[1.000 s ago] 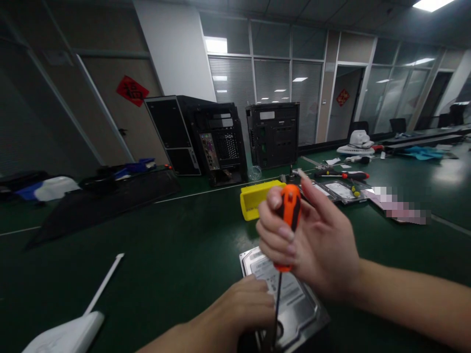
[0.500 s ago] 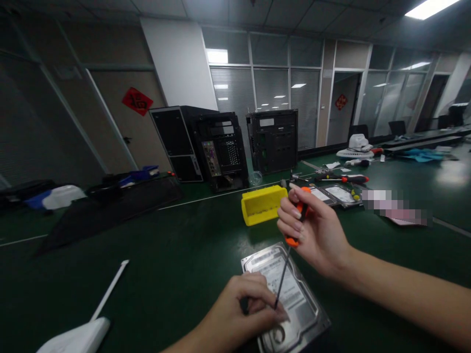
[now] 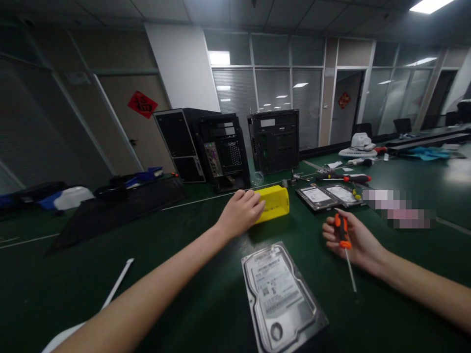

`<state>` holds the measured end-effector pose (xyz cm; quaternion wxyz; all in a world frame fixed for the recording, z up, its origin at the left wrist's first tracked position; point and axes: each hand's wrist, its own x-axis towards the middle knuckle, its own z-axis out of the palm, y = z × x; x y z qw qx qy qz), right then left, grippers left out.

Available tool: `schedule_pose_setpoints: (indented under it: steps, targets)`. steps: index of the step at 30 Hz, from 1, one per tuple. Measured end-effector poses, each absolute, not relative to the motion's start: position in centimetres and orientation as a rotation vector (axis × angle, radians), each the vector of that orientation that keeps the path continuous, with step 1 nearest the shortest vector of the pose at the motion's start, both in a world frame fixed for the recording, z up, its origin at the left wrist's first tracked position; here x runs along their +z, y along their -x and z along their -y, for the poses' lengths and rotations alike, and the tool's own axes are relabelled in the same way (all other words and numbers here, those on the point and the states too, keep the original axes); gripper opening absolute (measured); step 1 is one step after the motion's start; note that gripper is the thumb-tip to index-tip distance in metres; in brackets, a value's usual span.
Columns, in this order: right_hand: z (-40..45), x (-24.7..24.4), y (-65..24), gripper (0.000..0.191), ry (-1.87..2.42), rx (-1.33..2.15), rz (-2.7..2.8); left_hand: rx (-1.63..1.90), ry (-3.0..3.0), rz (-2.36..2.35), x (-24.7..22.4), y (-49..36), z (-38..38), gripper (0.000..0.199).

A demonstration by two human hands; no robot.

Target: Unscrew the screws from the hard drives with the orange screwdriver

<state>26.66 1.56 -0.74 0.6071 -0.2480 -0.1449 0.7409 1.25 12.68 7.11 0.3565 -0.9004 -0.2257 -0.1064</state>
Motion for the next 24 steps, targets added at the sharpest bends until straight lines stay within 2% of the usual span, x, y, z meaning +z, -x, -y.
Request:
schedule_pose_setpoints:
  steps: [5,12,19,24]
  targets:
    - [-2.4,-1.5,-26.6,0.034,0.706,1.72,0.648,-0.082,2.149,0.339,5.4,-4.0,-17.1,0.024]
    - [-2.1,-1.3,-26.3,0.034,0.988,1.632,0.863,-0.083,2.127,0.362,3.4,-4.1,-19.2,0.034]
    - [-1.5,0.3,-26.1,0.047,1.288,1.603,1.338,-0.122,2.185,0.384,3.5,-4.6,-19.5,0.032]
    - [-0.6,1.7,-25.7,0.048,1.394,1.529,1.658,-0.175,2.242,0.402,3.6,-4.3,-19.1,0.033]
